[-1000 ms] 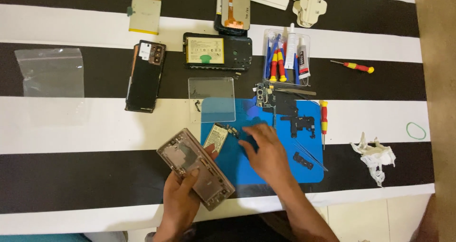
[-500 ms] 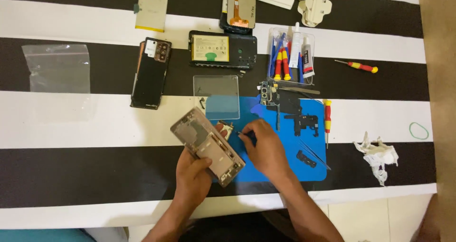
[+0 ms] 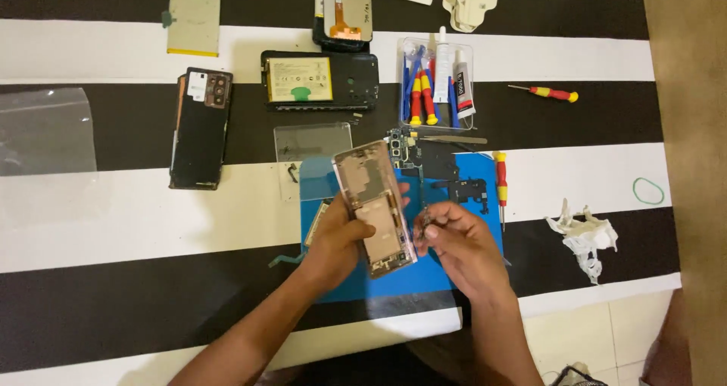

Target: Applying adhesive to a smartphone frame and installing an internal circuit board.

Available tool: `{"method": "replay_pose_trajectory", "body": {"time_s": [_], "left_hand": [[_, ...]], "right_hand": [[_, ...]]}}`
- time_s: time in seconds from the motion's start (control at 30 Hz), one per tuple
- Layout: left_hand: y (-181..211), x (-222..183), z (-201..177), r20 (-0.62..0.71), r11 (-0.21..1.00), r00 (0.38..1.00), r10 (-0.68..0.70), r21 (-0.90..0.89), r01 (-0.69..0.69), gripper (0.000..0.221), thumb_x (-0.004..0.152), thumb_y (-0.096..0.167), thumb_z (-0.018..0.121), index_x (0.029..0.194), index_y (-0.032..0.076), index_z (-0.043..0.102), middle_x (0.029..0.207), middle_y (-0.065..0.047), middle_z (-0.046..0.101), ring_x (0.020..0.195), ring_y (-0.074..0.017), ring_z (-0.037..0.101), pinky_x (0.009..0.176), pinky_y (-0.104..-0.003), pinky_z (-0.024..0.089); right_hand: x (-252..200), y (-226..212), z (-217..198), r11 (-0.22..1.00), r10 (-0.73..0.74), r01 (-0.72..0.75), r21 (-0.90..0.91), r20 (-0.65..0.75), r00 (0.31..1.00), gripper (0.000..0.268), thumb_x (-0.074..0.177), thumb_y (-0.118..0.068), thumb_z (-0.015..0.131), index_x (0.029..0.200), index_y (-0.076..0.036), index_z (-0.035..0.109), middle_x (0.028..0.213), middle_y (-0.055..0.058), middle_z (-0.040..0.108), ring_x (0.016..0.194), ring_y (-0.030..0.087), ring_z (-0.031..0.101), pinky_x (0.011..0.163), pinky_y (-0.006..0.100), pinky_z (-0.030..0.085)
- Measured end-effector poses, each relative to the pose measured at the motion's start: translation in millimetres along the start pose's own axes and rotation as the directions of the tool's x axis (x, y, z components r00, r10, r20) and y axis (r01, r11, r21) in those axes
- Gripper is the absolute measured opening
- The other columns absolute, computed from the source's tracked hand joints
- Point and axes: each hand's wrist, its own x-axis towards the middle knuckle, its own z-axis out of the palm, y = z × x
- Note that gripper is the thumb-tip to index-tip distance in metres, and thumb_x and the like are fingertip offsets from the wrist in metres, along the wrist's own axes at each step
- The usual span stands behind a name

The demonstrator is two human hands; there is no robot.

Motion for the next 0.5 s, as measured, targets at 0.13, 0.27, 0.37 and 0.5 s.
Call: {"method": "replay_pose_trajectory", "body": {"time_s": [0.13, 0.27, 0.37, 0.5], "left_hand": [[-8.7, 9.7, -8.4, 0.047, 0.999, 0.998, -0.05, -0.012, 0.051, 0.075, 0.072, -0.007, 0.05, 0.147, -0.002, 0.039, 0.13, -0.023, 0.063, 0.114, -0.0339, 0.067, 0.087, -0.046, 0.063], [-10.4, 5.8, -14.1, 0.008, 0.996, 0.997, -0.072, -0.044, 0.072, 0.077, 0.067, -0.004, 0.054, 0.143, -0.002, 0.042, 0.124, -0.021, 0.066, 0.109, -0.0319, 0.07, 0.085, -0.045, 0.064], [-8.9, 8.7, -18.2, 0.02, 0.997, 0.998, -0.066, -0.036, 0.067, 0.079, 0.067, -0.004, 0.053, 0.144, -0.003, 0.041, 0.126, -0.023, 0.066, 0.111, -0.0334, 0.07, 0.085, -0.046, 0.064], [-5.2, 7.0, -16.6, 0.01, 0.997, 0.997, -0.07, -0.023, 0.07, 0.079, 0.067, -0.004, 0.053, 0.145, -0.003, 0.041, 0.126, -0.022, 0.066, 0.11, -0.033, 0.07, 0.085, -0.047, 0.063]], "right_hand": [[11.8, 3.4, -6.4, 0.998, -0.05, 0.048, 0.04, 0.048, 0.998, 0.006, 0.092, 0.002, 0.066, 0.097, 0.005, 0.063, 0.087, 0.02, 0.066, 0.077, 0.025, 0.068, 0.065, 0.036, 0.056], [14.8, 16.3, -16.1, 0.985, -0.126, 0.118, 0.125, 0.058, 0.99, 0.008, 0.09, 0.001, 0.068, 0.094, 0.001, 0.061, 0.089, 0.016, 0.059, 0.072, 0.019, 0.059, 0.059, 0.031, 0.051], [14.9, 26.9, -28.3, 0.974, -0.225, 0.223, 0.05, 0.041, 0.974, 0.007, 0.091, 0.004, 0.067, 0.096, 0.003, 0.064, 0.079, 0.013, 0.055, 0.063, 0.016, 0.051, 0.054, 0.03, 0.047], [9.2, 29.1, -29.5, 0.926, -0.378, 0.378, -0.002, 0.059, 0.924, 0.008, 0.093, 0.008, 0.061, 0.1, 0.01, 0.062, 0.065, 0.017, 0.061, 0.055, 0.018, 0.059, 0.049, 0.031, 0.052]]}}
